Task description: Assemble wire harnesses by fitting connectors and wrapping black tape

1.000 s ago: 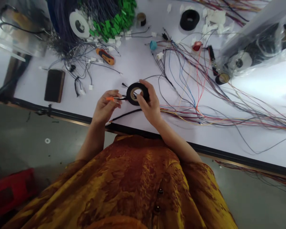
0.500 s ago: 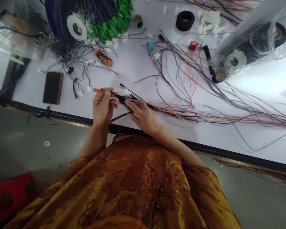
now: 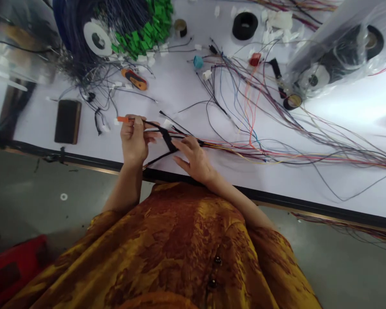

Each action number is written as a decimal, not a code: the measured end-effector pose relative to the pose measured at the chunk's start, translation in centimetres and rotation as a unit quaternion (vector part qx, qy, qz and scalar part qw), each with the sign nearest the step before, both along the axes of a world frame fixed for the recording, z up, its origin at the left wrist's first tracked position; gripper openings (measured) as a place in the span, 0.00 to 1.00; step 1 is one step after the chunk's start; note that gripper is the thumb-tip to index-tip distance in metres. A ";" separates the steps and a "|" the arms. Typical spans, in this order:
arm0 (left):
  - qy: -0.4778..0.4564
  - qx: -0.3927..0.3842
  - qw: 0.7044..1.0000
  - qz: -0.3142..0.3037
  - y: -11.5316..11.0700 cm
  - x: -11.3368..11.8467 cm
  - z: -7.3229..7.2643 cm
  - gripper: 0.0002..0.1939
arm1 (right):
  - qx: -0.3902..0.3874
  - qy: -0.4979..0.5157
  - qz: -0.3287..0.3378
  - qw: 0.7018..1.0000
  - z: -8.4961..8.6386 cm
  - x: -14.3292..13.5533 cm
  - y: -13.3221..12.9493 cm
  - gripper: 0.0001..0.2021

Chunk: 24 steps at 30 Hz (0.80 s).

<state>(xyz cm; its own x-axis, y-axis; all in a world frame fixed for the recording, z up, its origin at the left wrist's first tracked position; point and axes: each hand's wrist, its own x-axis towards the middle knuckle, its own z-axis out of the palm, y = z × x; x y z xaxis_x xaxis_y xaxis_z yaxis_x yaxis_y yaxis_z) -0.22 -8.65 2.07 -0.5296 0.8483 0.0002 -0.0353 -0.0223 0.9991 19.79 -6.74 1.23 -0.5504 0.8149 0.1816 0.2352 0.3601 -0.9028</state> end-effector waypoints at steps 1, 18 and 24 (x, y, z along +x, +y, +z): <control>0.002 0.004 1.000 -0.023 -0.2 0.2 0.4 0.22 | -0.009 0.011 -0.018 1.000 0.3 -0.3 0.1 0.22; 0.014 0.032 0.991 -0.130 0.1 1.5 -2.1 0.19 | -0.313 0.141 -0.134 0.930 -1.3 -1.4 4.6 0.24; -0.078 -0.031 0.995 -0.054 0.8 2.6 -1.8 0.20 | 0.019 -0.028 -0.029 0.999 -0.1 1.1 1.1 0.20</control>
